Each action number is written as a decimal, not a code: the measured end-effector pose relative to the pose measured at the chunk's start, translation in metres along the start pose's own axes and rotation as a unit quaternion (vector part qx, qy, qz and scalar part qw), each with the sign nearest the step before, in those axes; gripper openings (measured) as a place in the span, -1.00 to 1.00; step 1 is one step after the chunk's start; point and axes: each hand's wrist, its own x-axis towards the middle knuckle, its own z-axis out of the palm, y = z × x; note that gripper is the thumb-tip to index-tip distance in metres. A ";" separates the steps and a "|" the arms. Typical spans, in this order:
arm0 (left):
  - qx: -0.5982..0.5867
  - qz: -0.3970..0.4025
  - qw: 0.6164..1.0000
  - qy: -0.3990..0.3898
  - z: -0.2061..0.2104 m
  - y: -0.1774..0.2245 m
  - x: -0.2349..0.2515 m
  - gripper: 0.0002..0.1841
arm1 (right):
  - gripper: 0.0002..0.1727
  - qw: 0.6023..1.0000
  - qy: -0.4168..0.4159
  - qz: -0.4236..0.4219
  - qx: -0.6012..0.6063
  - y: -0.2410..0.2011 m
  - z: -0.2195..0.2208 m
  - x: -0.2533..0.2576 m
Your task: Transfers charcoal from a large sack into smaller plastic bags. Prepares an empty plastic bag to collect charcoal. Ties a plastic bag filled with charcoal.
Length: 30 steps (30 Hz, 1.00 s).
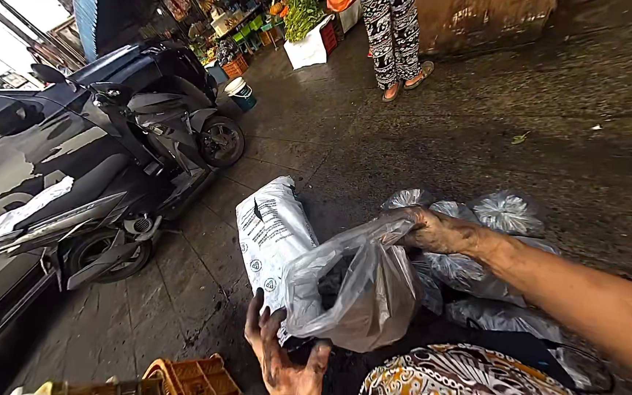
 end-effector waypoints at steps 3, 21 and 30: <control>0.127 0.034 0.986 -0.100 -0.007 0.025 0.027 -0.26 | -0.91 1.000 -0.006 0.013 0.006 -0.006 0.004 0.004; -0.121 -0.175 0.977 0.019 0.039 0.010 -0.001 -0.62 | -0.88 0.999 0.037 -0.031 0.001 -0.004 0.015 0.013; -0.366 -0.242 0.893 0.103 0.052 -0.013 0.000 -0.39 | -0.92 0.998 0.054 0.040 -0.002 0.009 0.016 0.007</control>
